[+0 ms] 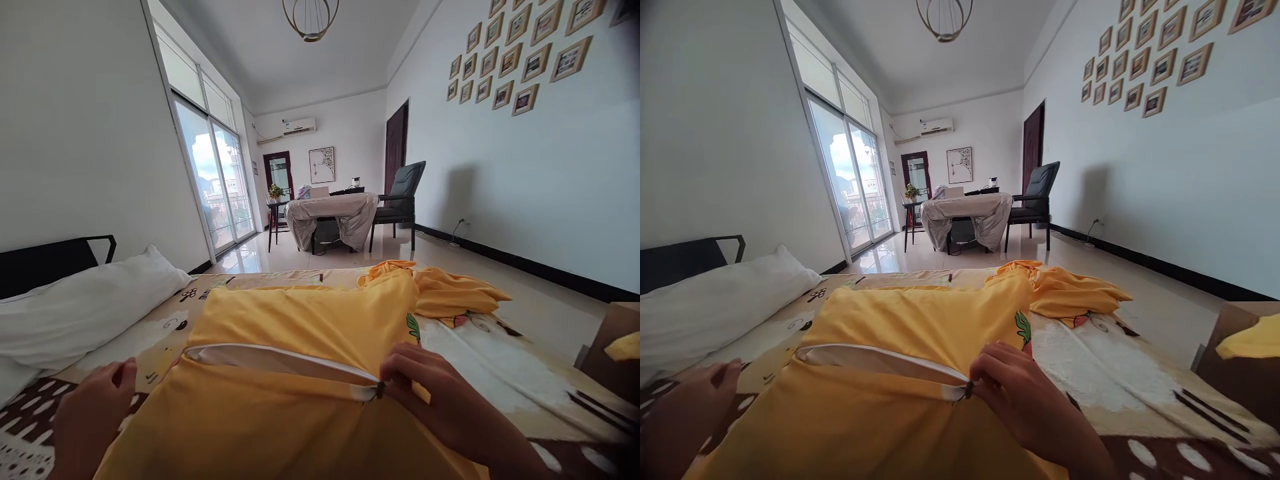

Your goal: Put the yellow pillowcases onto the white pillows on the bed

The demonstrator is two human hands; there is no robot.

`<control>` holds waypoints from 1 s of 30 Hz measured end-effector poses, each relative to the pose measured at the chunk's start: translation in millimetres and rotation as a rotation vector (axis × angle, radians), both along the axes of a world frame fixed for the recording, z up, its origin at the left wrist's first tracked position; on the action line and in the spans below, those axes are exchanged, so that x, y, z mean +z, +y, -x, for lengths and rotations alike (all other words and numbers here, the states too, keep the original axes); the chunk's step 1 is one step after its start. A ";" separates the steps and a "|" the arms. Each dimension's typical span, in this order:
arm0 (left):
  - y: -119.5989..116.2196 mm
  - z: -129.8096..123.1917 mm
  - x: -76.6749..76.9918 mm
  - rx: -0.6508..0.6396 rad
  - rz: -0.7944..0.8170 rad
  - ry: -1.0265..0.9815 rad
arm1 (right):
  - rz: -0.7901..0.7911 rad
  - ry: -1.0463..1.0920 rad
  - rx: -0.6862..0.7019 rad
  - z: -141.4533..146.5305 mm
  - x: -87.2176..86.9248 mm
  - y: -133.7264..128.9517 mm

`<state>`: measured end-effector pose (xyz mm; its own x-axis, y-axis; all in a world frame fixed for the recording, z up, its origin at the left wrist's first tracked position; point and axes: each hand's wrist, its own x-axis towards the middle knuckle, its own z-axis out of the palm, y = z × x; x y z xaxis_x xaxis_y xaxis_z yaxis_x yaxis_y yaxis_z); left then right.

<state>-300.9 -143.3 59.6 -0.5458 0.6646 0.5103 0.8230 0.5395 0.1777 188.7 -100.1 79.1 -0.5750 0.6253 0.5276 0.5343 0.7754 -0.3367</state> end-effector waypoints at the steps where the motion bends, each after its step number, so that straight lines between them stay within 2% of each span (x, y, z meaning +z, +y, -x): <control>1: -3.8 -7.0 2.5 0.006 -0.053 0.028 | 0.002 0.003 -0.003 0.2 0.0 0.2; 2: -6.2 -19.2 3.9 -0.056 -0.131 0.056 | 0.005 0.006 -0.008 0.5 0.0 0.6; 3: -7.5 -35.8 4.0 -0.193 -0.219 0.083 | 0.008 0.008 -0.010 0.6 -0.2 1.0; 5: -7.4 -78.2 1.6 -0.638 -0.299 0.124 | 0.017 0.010 -0.013 0.6 -1.0 1.6; 6: -6.0 -100.9 0.0 -0.880 -0.244 0.154 | 0.020 0.010 -0.013 0.3 -1.6 1.5; 7: -3.7 -122.5 -1.3 -1.093 -0.109 0.183 | 0.024 0.009 -0.012 -0.1 -2.4 1.3; 8: -0.2 -141.1 -2.0 -1.232 -0.004 0.202 | 0.029 0.005 -0.011 -0.6 -3.2 0.9; 9: 4.5 -155.3 -2.2 -1.304 0.061 0.206 | 0.032 0.001 -0.011 -1.2 -4.1 0.5; 10: 10.3 -164.0 -2.4 -1.318 0.103 0.206 | 0.035 -0.004 -0.010 -1.9 -4.9 0.3; 12: 23.6 -163.8 -4.3 -1.179 0.106 0.193 | 0.035 -0.013 -0.012 -2.7 -5.9 0.5; 16: 40.9 -116.7 -21.4 -0.743 0.040 0.212 | 0.045 -0.023 -0.014 -1.8 -5.2 2.3; 19: 34.8 -87.8 -34.8 -0.650 -0.155 0.337 | 0.063 -0.020 0.003 -0.8 -3.1 1.4; 21: 23.7 -89.6 -34.9 -0.698 -0.298 0.418 | 0.080 -0.021 0.011 -0.7 -1.7 -0.5; 23: 11.2 -109.8 -26.9 -0.830 -0.388 0.402 | 0.094 -0.026 0.009 -0.5 -0.3 -2.3; 25: 0.5 -143.2 -14.4 -1.027 -0.424 0.278 | 0.096 -0.030 0.001 0.1 0.8 -3.4; 28: -5.8 -200.2 2.4 -1.328 -0.380 0.060 | 0.076 -0.034 -0.006 1.2 1.4 -3.8; 30: -1.7 -232.5 7.6 -1.435 -0.335 0.011 | 0.052 -0.034 -0.014 1.4 1.1 -3.8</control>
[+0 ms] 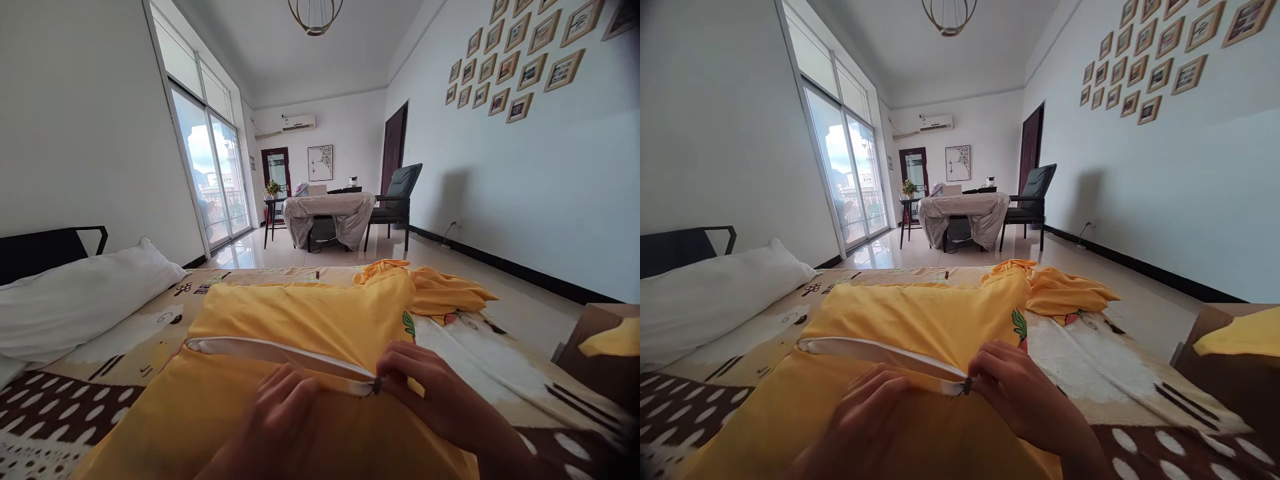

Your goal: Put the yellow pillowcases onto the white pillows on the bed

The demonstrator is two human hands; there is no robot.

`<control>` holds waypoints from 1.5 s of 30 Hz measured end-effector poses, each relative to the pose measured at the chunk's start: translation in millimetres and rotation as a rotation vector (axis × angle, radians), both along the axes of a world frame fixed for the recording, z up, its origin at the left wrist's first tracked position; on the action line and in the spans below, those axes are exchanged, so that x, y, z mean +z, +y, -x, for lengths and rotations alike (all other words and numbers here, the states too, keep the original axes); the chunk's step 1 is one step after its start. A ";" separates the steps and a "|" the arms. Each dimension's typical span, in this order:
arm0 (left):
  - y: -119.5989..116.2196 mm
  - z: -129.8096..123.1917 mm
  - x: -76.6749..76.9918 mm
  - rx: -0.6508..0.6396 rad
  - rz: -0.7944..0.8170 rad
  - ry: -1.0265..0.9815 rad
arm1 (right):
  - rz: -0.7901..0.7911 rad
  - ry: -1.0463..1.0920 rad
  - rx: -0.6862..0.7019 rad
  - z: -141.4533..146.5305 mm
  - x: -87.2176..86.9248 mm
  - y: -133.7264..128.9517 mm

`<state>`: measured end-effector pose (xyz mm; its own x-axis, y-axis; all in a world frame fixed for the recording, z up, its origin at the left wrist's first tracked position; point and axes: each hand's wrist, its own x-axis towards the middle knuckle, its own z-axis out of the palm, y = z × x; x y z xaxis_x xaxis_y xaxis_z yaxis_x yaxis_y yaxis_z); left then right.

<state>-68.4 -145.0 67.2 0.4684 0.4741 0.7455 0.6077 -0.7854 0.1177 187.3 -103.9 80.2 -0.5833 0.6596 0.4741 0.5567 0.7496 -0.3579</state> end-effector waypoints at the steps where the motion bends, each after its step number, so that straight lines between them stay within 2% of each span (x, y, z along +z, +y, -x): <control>1: 4.1 -12.7 0.6 -0.015 0.008 0.021 | -0.013 0.000 -0.007 -0.1 -0.1 0.0; 3: 13.8 -30.1 -1.6 -0.004 0.005 0.068 | -0.031 -0.001 -0.019 -0.2 0.0 -0.1; 6: 24.5 -38.2 -9.4 0.023 -0.037 0.063 | -0.030 -0.013 -0.021 1.1 1.1 0.6; 9: 25.3 -34.1 -17.1 0.079 -0.232 0.094 | -0.003 -0.020 -0.026 4.7 1.8 2.9; 12: 20.9 -29.8 -23.1 0.152 -0.457 0.243 | 0.025 0.008 -0.033 9.3 1.3 7.0; 17: 17.5 -31.4 -33.8 0.120 -0.572 0.371 | 0.127 0.078 -0.036 15.7 0.2 13.9; 20: 19.2 -33.4 -37.4 0.113 -0.515 0.360 | 0.135 0.085 -0.046 18.6 0.1 15.8; 22: 21.2 -35.0 -35.7 0.098 -0.396 0.274 | 0.120 0.077 -0.054 19.8 0.3 15.8; 24: 23.9 -37.6 -30.5 0.051 -0.203 0.129 | 0.105 0.069 -0.059 20.2 0.6 15.1; 26: 27.1 -41.9 -22.8 0.020 0.057 -0.022 | 0.092 0.063 -0.054 20.0 0.5 14.2; 28: 30.4 -47.7 -15.3 0.027 0.282 -0.099 | 0.078 0.060 -0.049 19.5 -0.2 13.4; 30: 33.4 -53.7 -10.3 0.077 0.363 -0.088 | 0.057 0.063 -0.047 18.8 -1.3 13.1; 33: 36.4 -59.6 -8.7 0.147 0.304 -0.025 | 0.030 0.060 -0.050 18.3 -2.2 13.2; 41: 38.6 -54.3 -12.1 0.128 0.137 -0.024 | 0.006 0.041 -0.062 19.0 -2.0 13.5; 45: 38.1 -52.4 -15.0 0.259 0.053 0.065 | -0.006 0.017 -0.084 17.4 -3.6 15.1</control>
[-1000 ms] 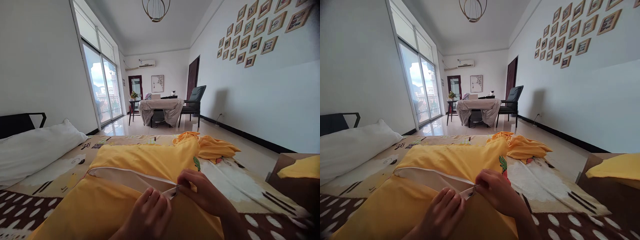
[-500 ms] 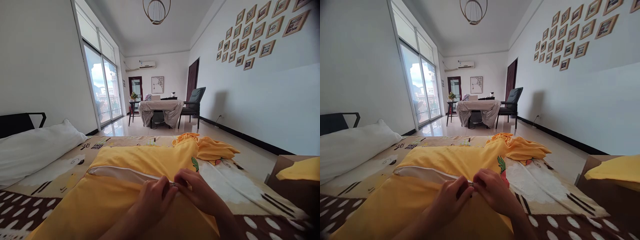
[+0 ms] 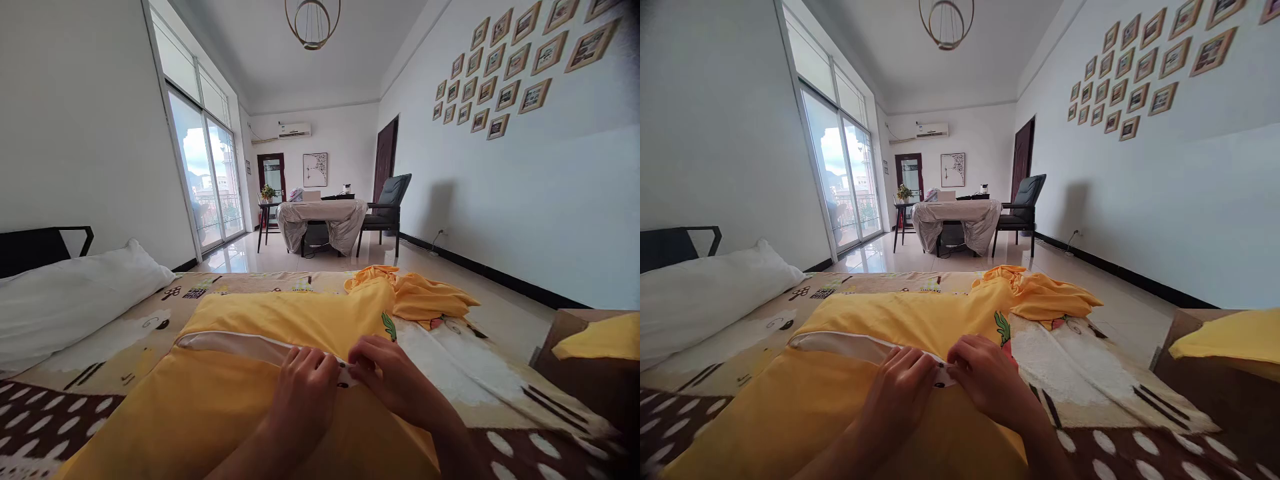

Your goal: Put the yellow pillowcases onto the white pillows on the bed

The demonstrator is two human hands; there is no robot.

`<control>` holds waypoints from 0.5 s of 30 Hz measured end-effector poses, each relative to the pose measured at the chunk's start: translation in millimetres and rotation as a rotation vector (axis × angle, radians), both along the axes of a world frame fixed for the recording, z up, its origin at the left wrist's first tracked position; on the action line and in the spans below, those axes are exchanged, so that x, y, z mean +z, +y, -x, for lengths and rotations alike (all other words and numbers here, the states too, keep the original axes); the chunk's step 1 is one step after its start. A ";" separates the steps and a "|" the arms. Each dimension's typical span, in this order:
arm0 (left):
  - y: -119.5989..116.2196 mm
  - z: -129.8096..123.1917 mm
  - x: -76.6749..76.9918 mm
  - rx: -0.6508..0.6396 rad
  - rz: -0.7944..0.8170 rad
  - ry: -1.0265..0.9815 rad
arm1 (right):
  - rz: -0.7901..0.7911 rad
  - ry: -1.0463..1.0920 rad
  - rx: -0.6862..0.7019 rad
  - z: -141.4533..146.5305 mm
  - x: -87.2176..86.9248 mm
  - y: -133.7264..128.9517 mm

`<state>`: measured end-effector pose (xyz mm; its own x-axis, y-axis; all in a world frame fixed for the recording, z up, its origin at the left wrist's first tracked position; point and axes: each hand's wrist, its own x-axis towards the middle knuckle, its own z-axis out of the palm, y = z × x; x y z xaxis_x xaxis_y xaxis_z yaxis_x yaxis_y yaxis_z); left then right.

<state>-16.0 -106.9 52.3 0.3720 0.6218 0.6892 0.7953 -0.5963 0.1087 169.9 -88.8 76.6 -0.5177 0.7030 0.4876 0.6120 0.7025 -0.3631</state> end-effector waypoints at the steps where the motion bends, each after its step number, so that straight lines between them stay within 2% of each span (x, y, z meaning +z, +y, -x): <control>1: -0.1 1.1 -0.3 0.037 -0.020 0.028 | -0.003 -0.003 -0.006 -0.6 0.0 0.5; 4: 0.3 8.2 -0.1 0.104 -0.069 0.083 | -0.005 -0.014 -0.017 -1.9 0.8 1.4; 7: 0.6 19.7 0.3 0.119 -0.078 0.098 | 0.005 -0.025 -0.016 -1.5 2.1 1.3; 15: 0.2 44.8 6.7 0.115 0.020 0.190 | 0.015 -0.070 -0.015 0.8 1.1 1.7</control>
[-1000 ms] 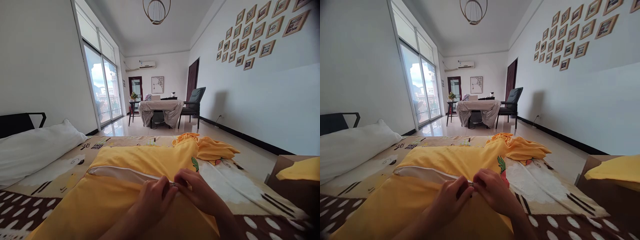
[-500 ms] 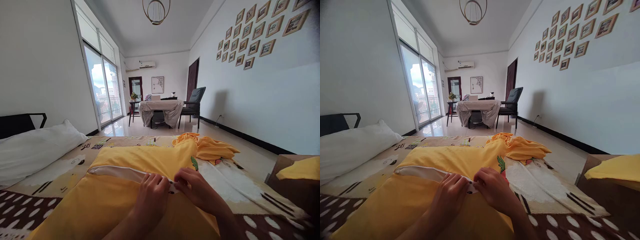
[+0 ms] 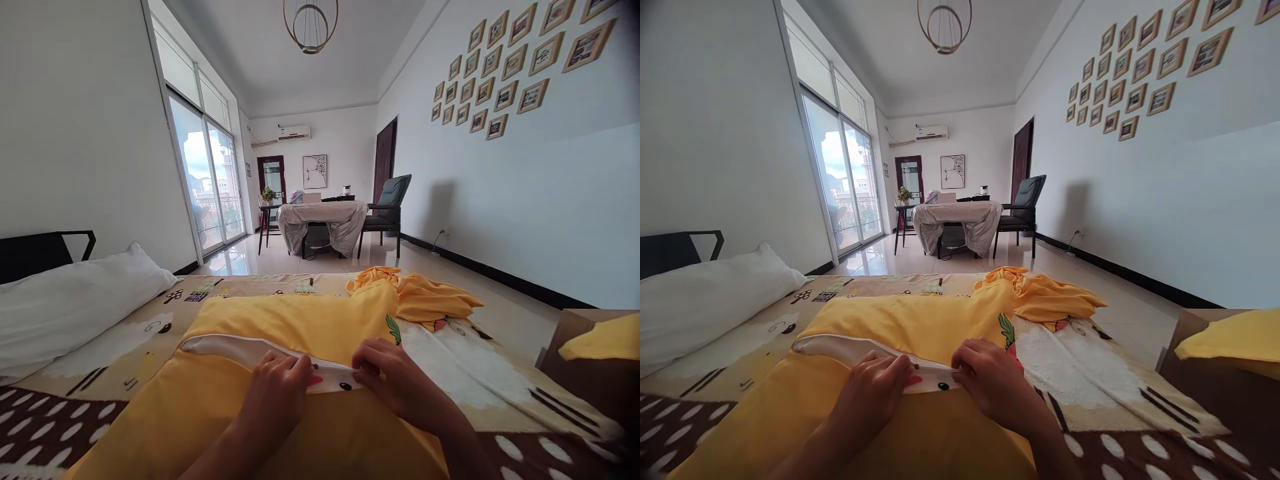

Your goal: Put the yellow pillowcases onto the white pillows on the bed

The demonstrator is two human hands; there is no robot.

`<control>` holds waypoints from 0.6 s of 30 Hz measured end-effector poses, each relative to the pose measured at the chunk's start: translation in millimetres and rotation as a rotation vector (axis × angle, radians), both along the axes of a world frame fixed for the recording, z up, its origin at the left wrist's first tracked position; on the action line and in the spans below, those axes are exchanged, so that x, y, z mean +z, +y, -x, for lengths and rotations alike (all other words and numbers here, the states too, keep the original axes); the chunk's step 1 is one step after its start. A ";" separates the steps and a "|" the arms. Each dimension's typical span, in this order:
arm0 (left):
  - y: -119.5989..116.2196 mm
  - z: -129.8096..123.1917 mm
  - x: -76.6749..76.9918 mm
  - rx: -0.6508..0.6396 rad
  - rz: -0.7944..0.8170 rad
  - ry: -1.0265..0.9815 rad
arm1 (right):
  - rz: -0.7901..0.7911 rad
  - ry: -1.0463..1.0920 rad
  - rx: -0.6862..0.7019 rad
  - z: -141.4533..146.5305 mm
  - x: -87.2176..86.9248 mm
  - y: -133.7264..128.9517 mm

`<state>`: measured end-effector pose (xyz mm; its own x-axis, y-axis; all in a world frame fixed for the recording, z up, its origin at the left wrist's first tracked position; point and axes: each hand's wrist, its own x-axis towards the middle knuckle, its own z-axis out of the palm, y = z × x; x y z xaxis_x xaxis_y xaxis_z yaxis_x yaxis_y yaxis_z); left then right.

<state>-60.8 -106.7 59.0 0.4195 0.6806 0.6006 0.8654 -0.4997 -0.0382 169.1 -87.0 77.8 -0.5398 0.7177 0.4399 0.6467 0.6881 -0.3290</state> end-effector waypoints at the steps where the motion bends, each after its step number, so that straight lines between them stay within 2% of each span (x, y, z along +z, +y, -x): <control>1: 1.1 4.7 1.1 0.012 0.013 0.005 | -0.001 -0.008 -0.003 -0.1 -0.7 0.7; 6: 7.0 34.4 -0.7 0.017 0.039 -0.061 | 0.015 -0.052 -0.036 1.5 -6.1 6.9; 11: 10.7 42.9 -19.2 -0.080 -0.127 -0.203 | 0.052 -0.059 -0.083 14.0 -12.9 7.9; 15: 16.1 36.1 -30.5 -0.129 -0.251 -0.289 | -0.082 0.003 -0.122 42.7 -10.6 -0.8; 18: 17.5 35.0 -32.0 -0.144 -0.279 -0.280 | -0.156 -0.076 -0.134 78.3 -1.7 -6.3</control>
